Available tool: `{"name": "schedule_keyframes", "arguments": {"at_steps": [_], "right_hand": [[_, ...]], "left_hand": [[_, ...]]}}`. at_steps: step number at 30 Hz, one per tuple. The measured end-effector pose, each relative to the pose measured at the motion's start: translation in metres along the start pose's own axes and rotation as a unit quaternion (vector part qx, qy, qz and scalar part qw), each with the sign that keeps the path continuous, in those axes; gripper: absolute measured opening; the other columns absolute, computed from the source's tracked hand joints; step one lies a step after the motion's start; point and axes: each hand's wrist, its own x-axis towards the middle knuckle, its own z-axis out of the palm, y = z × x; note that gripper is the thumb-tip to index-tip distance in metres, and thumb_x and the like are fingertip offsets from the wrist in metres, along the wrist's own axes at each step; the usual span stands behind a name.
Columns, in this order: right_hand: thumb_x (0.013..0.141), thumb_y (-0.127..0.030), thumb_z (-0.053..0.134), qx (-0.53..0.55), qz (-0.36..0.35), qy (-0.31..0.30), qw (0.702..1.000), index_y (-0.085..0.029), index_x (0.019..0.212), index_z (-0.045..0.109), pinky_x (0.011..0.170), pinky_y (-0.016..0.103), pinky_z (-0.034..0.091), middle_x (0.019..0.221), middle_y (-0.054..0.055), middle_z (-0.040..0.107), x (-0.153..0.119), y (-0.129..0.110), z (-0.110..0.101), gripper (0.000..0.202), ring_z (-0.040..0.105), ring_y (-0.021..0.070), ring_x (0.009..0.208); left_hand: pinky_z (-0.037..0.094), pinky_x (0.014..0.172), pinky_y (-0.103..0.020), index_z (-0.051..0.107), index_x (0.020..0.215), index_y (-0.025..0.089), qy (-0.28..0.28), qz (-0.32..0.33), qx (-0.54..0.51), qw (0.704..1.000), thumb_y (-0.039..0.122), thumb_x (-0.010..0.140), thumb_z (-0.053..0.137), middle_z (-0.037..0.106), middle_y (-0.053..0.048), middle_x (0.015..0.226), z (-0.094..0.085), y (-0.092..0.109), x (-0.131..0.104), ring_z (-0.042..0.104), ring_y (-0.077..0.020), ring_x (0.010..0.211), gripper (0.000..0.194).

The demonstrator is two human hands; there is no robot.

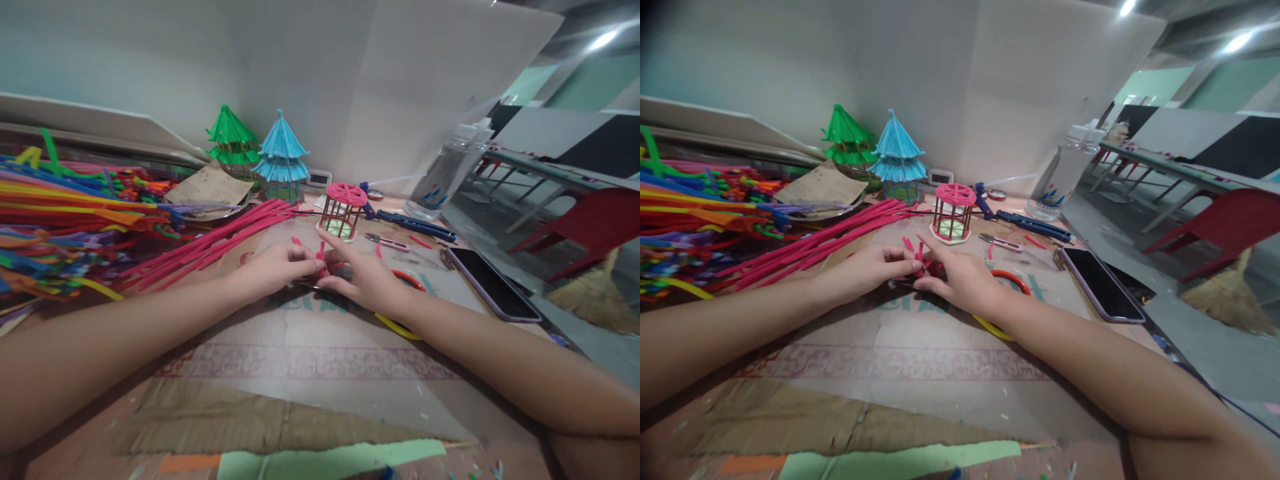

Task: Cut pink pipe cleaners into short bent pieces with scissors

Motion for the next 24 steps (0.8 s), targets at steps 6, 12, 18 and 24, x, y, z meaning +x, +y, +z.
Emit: {"name": "schedule_keyframes", "arguments": {"at_steps": [6, 12, 18, 24], "right_hand": [[0.09, -0.034, 0.061, 0.068, 0.002, 0.062, 0.996, -0.021, 0.128, 0.041, 0.078, 0.034, 0.053, 0.107, 0.009, 0.069, -0.0026, 0.0022, 0.0011, 0.045, 0.068, 0.0194, 0.091], [0.091, -0.031, 0.058, 0.003, -0.001, 0.043, 0.999, -0.02, 0.106, 0.056, 0.079, 0.034, 0.05, 0.1, 0.007, 0.07, -0.0019, -0.001, -0.0016, 0.019, 0.067, 0.0195, 0.089], [0.091, -0.027, 0.055, -0.036, -0.001, 0.041, 0.999, -0.019, 0.096, 0.062, 0.072, 0.029, 0.047, 0.091, 0.004, 0.072, -0.0007, -0.0027, -0.0034, 0.011, 0.066, 0.0181, 0.082], [0.088, -0.023, 0.056, -0.05, -0.016, 0.03, 0.998, -0.019, 0.089, 0.063, 0.068, 0.027, 0.045, 0.082, 0.003, 0.07, 0.0005, -0.004, -0.0019, 0.008, 0.063, 0.0165, 0.074]], "left_hand": [[0.041, 0.062, -0.026, 0.069, 0.08, 0.017, 0.019, 0.02, 0.024, 0.999, 0.055, 0.08, 0.062, 0.066, -0.003, 0.076, -0.0004, -0.0019, 0.0001, 0.058, -0.0162, 0.07, 0.039], [0.037, 0.053, -0.024, 0.068, 0.08, 0.016, 0.024, 0.012, 0.009, 1.0, 0.057, 0.08, 0.061, 0.064, -0.002, 0.074, 0.0004, 0.0026, -0.0012, 0.055, -0.0138, 0.064, 0.041], [0.035, 0.052, -0.024, 0.069, 0.082, 0.016, 0.029, 0.001, 0.03, 0.999, 0.058, 0.08, 0.061, 0.065, -0.003, 0.075, 0.0008, 0.0021, -0.0014, 0.055, -0.0147, 0.065, 0.042], [0.044, 0.062, -0.025, 0.068, 0.081, 0.017, -0.005, 0.005, -0.039, 0.999, 0.049, 0.081, 0.065, 0.07, -0.003, 0.08, 0.002, 0.0012, -0.0001, 0.062, -0.0154, 0.071, 0.032]]}}
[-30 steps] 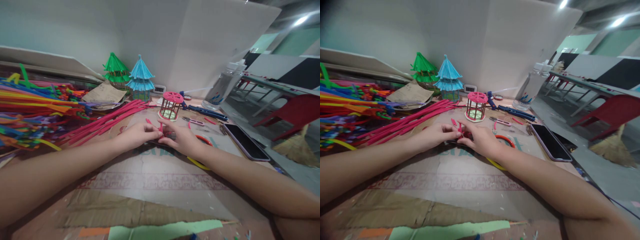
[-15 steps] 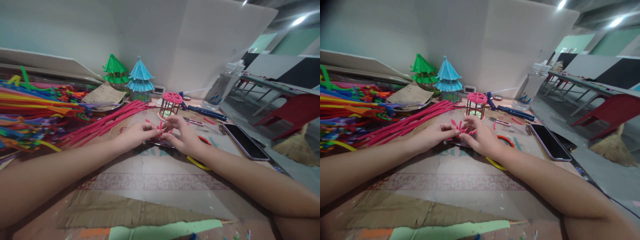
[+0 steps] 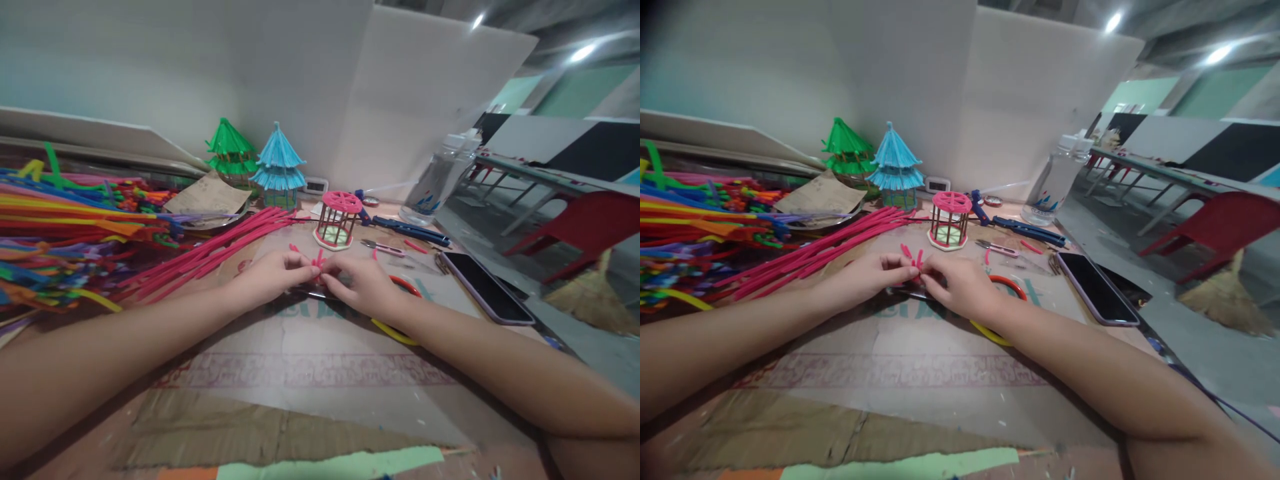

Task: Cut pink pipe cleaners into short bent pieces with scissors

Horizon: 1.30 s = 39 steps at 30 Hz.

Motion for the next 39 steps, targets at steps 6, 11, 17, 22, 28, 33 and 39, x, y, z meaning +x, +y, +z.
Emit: {"name": "schedule_keyframes", "arguments": {"at_steps": [6, 11, 17, 22, 28, 33, 39], "right_hand": [[0.084, -0.019, 0.053, -0.021, -0.005, -0.001, 1.0, -0.02, 0.079, 0.053, 0.061, 0.025, 0.039, 0.073, 0.001, 0.061, 0.0012, -0.0024, -0.0013, 0.005, 0.054, 0.015, 0.066], [0.089, -0.021, 0.044, -0.001, 0.035, 0.027, 0.999, -0.02, 0.078, 0.048, 0.059, 0.025, 0.038, 0.071, 0.001, 0.058, 0.0005, -0.0032, -0.0041, 0.012, 0.052, 0.0148, 0.063], [0.097, -0.031, 0.041, -0.002, 0.022, 0.006, 1.0, -0.019, 0.074, 0.054, 0.061, 0.026, 0.039, 0.069, 0.003, 0.059, 0.0014, -0.0027, -0.0039, 0.029, 0.054, 0.0153, 0.065], [0.092, -0.03, 0.055, 0.019, 0.018, 0.002, 1.0, -0.018, 0.087, 0.062, 0.065, 0.026, 0.042, 0.08, 0.004, 0.068, 0.0009, -0.0033, -0.0026, 0.015, 0.059, 0.0161, 0.072], [0.091, -0.023, 0.052, 0.003, 0.004, -0.016, 1.0, -0.018, 0.085, 0.062, 0.062, 0.023, 0.039, 0.078, 0.002, 0.067, 0.0009, -0.0018, -0.002, 0.013, 0.058, 0.0135, 0.068], [0.092, -0.022, 0.046, -0.003, 0.042, 0.006, 0.999, -0.018, 0.079, 0.058, 0.057, 0.023, 0.038, 0.069, 0.001, 0.062, 0.0003, -0.0031, -0.0036, 0.018, 0.055, 0.013, 0.062], [0.084, -0.041, 0.067, 0.067, 0.024, 0.036, 0.997, -0.016, 0.131, 0.05, 0.082, 0.035, 0.049, 0.105, 0.01, 0.071, -0.0018, 0.0011, -0.0015, 0.056, 0.065, 0.0224, 0.092]], "left_hand": [[0.048, 0.072, -0.027, 0.068, 0.079, 0.017, -0.016, 0.011, -0.033, 0.999, 0.046, 0.08, 0.066, 0.071, -0.003, 0.079, 0.0017, -0.0031, 0.0028, 0.064, -0.0153, 0.073, 0.029], [0.047, 0.074, -0.028, 0.068, 0.08, 0.016, 0.002, 0.017, -0.017, 1.0, 0.045, 0.081, 0.066, 0.071, -0.004, 0.082, 0.002, -0.0032, 0.0025, 0.064, -0.0168, 0.077, 0.029], [0.046, 0.072, -0.027, 0.068, 0.081, 0.017, 0.003, 0.011, -0.027, 1.0, 0.046, 0.081, 0.065, 0.071, -0.003, 0.08, 0.0011, -0.0054, 0.0035, 0.063, -0.0162, 0.075, 0.03], [0.041, 0.062, -0.025, 0.068, 0.08, 0.016, 0.006, 0.002, -0.017, 1.0, 0.047, 0.081, 0.064, 0.068, -0.002, 0.075, 0.0004, -0.0013, 0.0018, 0.059, -0.0148, 0.068, 0.032], [0.04, 0.063, -0.024, 0.067, 0.081, 0.014, 0.0, 0.005, -0.035, 0.999, 0.048, 0.079, 0.066, 0.068, -0.003, 0.078, 0.0018, -0.0037, 0.0032, 0.058, -0.0143, 0.069, 0.034], [0.04, 0.066, -0.025, 0.067, 0.081, 0.013, 0.001, 0.008, -0.048, 0.999, 0.047, 0.079, 0.068, 0.068, -0.003, 0.078, 0.002, -0.0071, 0.0046, 0.058, -0.014, 0.07, 0.034], [0.035, 0.059, -0.023, 0.066, 0.077, 0.013, 0.011, -0.001, -0.039, 0.999, 0.048, 0.079, 0.066, 0.063, 0.0, 0.069, 0.0029, -0.0024, 0.0019, 0.052, -0.0118, 0.063, 0.035]]}}
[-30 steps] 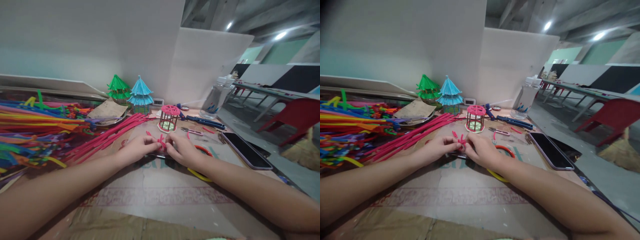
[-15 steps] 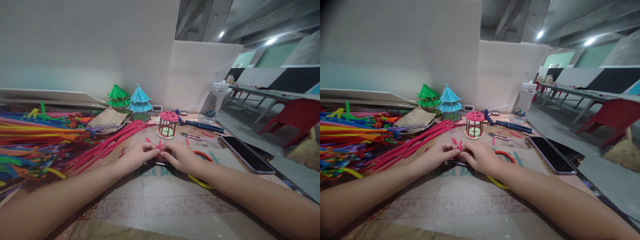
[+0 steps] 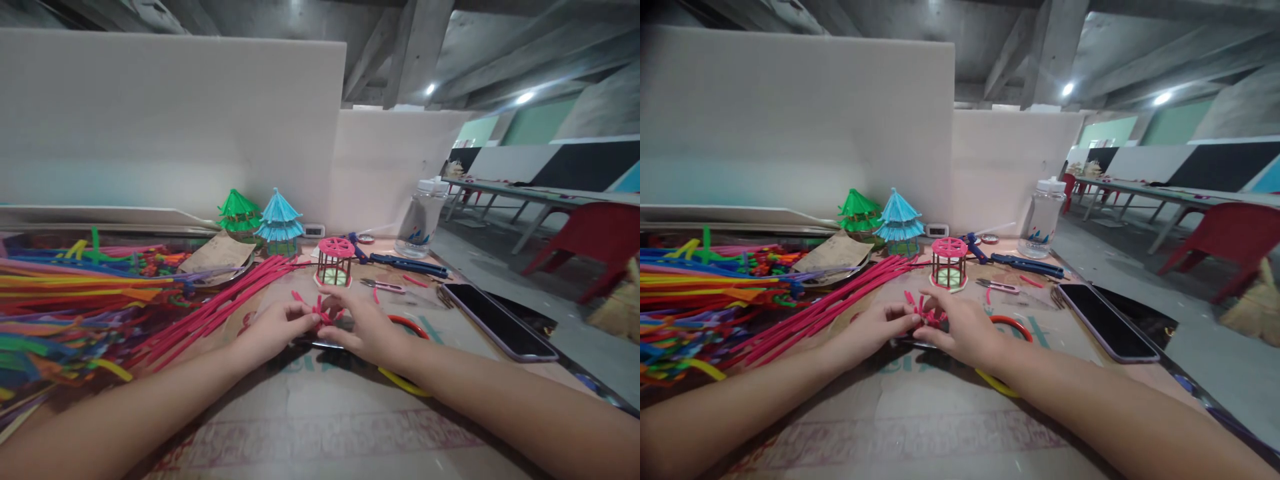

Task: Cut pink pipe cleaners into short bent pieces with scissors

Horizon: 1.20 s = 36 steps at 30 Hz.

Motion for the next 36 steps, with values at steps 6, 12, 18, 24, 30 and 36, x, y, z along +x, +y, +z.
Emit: {"name": "schedule_keyframes", "arguments": {"at_steps": [6, 12, 18, 24, 30, 36], "right_hand": [[0.077, -0.04, 0.075, -0.036, 0.031, -0.04, 0.998, -0.018, 0.141, 0.044, 0.085, 0.038, 0.049, 0.114, 0.011, 0.07, 0.0025, -0.0002, 0.0006, 0.074, 0.065, 0.0245, 0.098], [0.082, -0.035, 0.071, -0.042, 0.013, -0.041, 0.998, -0.019, 0.137, 0.049, 0.083, 0.035, 0.05, 0.106, 0.008, 0.071, 0.0033, -0.0013, 0.0014, 0.061, 0.066, 0.0221, 0.094], [0.083, -0.033, 0.07, -0.043, 0.018, -0.047, 0.998, -0.019, 0.136, 0.049, 0.083, 0.034, 0.05, 0.105, 0.007, 0.072, 0.0035, -0.003, 0.001, 0.059, 0.067, 0.0217, 0.093], [0.083, -0.036, 0.069, -0.028, 0.021, -0.051, 0.998, -0.021, 0.137, 0.048, 0.084, 0.037, 0.05, 0.106, 0.007, 0.072, 0.0033, 0.0014, 0.0027, 0.06, 0.066, 0.0232, 0.095], [0.082, -0.035, 0.07, 0.002, 0.026, -0.03, 0.999, -0.022, 0.147, 0.035, 0.088, 0.039, 0.051, 0.111, 0.009, 0.071, 0.0007, 0.0024, 0.0018, 0.075, 0.067, 0.0232, 0.098], [0.083, -0.038, 0.069, -0.027, 0.008, -0.028, 0.999, -0.021, 0.142, 0.045, 0.091, 0.042, 0.05, 0.12, 0.011, 0.068, -0.0001, 0.0063, 0.0042, 0.066, 0.065, 0.0266, 0.106]], "left_hand": [[0.034, 0.057, -0.023, 0.066, 0.076, 0.014, 0.001, -0.001, 0.015, 1.0, 0.045, 0.078, 0.067, 0.063, 0.0, 0.067, 0.001, 0.0009, 0.0002, 0.05, -0.0115, 0.06, 0.031], [0.035, 0.058, -0.022, 0.066, 0.077, 0.014, -0.006, -0.004, 0.019, 1.0, 0.045, 0.08, 0.066, 0.064, 0.0, 0.069, 0.0004, -0.0013, 0.0012, 0.053, -0.012, 0.063, 0.031], [0.037, 0.059, -0.023, 0.068, 0.077, 0.015, -0.017, 0.004, 0.04, 0.999, 0.047, 0.08, 0.065, 0.066, 0.0, 0.069, -0.0009, -0.001, 0.0012, 0.055, -0.0129, 0.063, 0.032], [0.042, 0.068, -0.025, 0.07, 0.081, 0.014, -0.018, 0.006, 0.017, 1.0, 0.043, 0.079, 0.067, 0.07, -0.003, 0.078, -0.0006, 0.0023, 0.001, 0.06, -0.0153, 0.072, 0.029], [0.038, 0.062, -0.023, 0.068, 0.075, 0.015, -0.009, 0.012, 0.016, 1.0, 0.044, 0.078, 0.067, 0.066, 0.0, 0.07, -0.0008, 0.0047, -0.0003, 0.056, -0.0131, 0.066, 0.029], [0.04, 0.065, -0.025, 0.068, 0.077, 0.014, -0.008, 0.004, 0.02, 1.0, 0.043, 0.079, 0.066, 0.067, -0.002, 0.074, 0.0007, 0.0061, -0.0013, 0.057, -0.0143, 0.068, 0.029]]}}
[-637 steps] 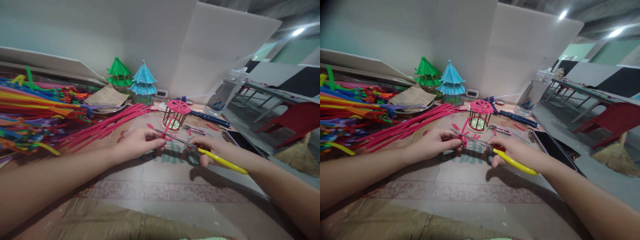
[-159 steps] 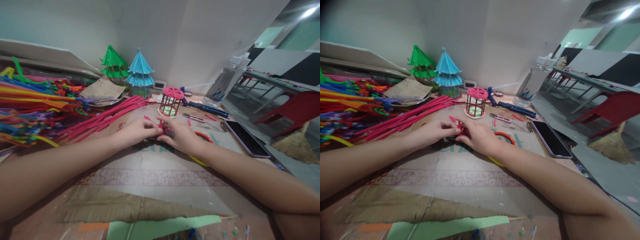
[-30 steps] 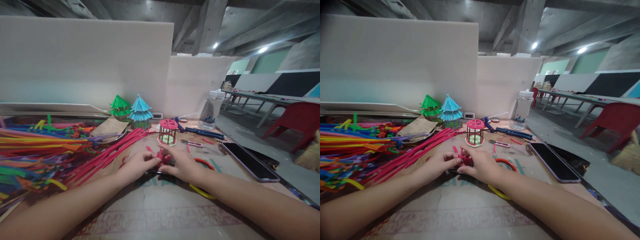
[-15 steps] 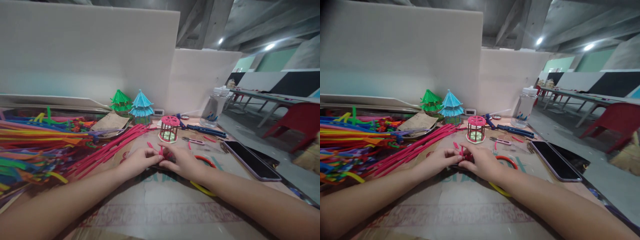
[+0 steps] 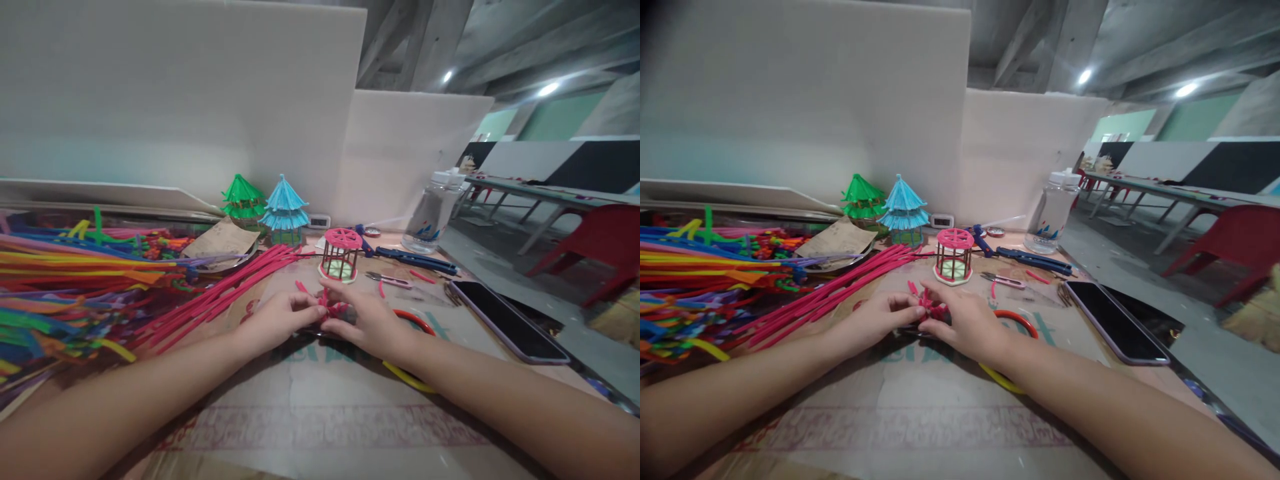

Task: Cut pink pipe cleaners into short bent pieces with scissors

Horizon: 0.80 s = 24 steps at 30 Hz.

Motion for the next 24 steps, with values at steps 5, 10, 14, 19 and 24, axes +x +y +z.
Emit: {"name": "schedule_keyframes", "arguments": {"at_steps": [5, 10, 14, 19, 24], "right_hand": [[0.087, -0.036, 0.064, -0.022, -0.026, -0.001, 0.999, -0.022, 0.14, 0.047, 0.091, 0.038, 0.051, 0.122, 0.01, 0.069, -0.0003, -0.002, -0.0009, 0.057, 0.066, 0.0243, 0.106], [0.088, -0.034, 0.063, -0.036, -0.04, 0.002, 0.999, -0.019, 0.139, 0.049, 0.092, 0.038, 0.05, 0.122, 0.01, 0.068, 0.0004, -0.0033, -0.0016, 0.055, 0.065, 0.024, 0.107], [0.088, -0.033, 0.063, -0.031, -0.038, -0.01, 0.999, -0.022, 0.14, 0.048, 0.091, 0.038, 0.05, 0.124, 0.009, 0.067, 0.0009, -0.0039, -0.0016, 0.055, 0.064, 0.0243, 0.107], [0.087, -0.034, 0.064, 0.02, -0.009, -0.028, 0.999, -0.025, 0.145, 0.04, 0.09, 0.039, 0.05, 0.12, 0.008, 0.069, 0.0006, -0.006, -0.0035, 0.063, 0.065, 0.0236, 0.106], [0.096, -0.034, 0.048, 0.082, 0.029, 0.0, 0.996, -0.02, 0.124, 0.054, 0.086, 0.036, 0.051, 0.111, 0.009, 0.07, 0.0018, -0.0043, -0.0031, 0.032, 0.066, 0.0205, 0.1]], "left_hand": [[0.039, 0.062, -0.024, 0.07, 0.08, 0.015, 0.002, 0.0, 0.019, 1.0, 0.048, 0.08, 0.066, 0.069, -0.002, 0.075, -0.002, -0.0077, 0.0018, 0.058, -0.0148, 0.068, 0.033], [0.041, 0.065, -0.024, 0.072, 0.085, 0.015, -0.016, -0.002, 0.012, 1.0, 0.047, 0.081, 0.065, 0.071, -0.002, 0.078, -0.003, -0.0082, 0.0013, 0.059, -0.0154, 0.07, 0.033], [0.04, 0.065, -0.024, 0.071, 0.08, 0.014, -0.014, 0.008, 0.017, 1.0, 0.045, 0.082, 0.065, 0.068, -0.002, 0.074, -0.0022, -0.0073, 0.0018, 0.057, -0.0145, 0.07, 0.031], [0.036, 0.059, -0.023, 0.069, 0.079, 0.014, -0.003, 0.01, 0.017, 1.0, 0.046, 0.083, 0.063, 0.065, 0.0, 0.069, -0.0024, -0.0075, 0.0022, 0.054, -0.0127, 0.064, 0.033], [0.043, 0.068, -0.024, 0.071, 0.083, 0.015, -0.004, 0.014, -0.004, 1.0, 0.045, 0.083, 0.064, 0.071, -0.003, 0.08, -0.0011, -0.0073, 0.0021, 0.061, -0.0155, 0.073, 0.031]]}}
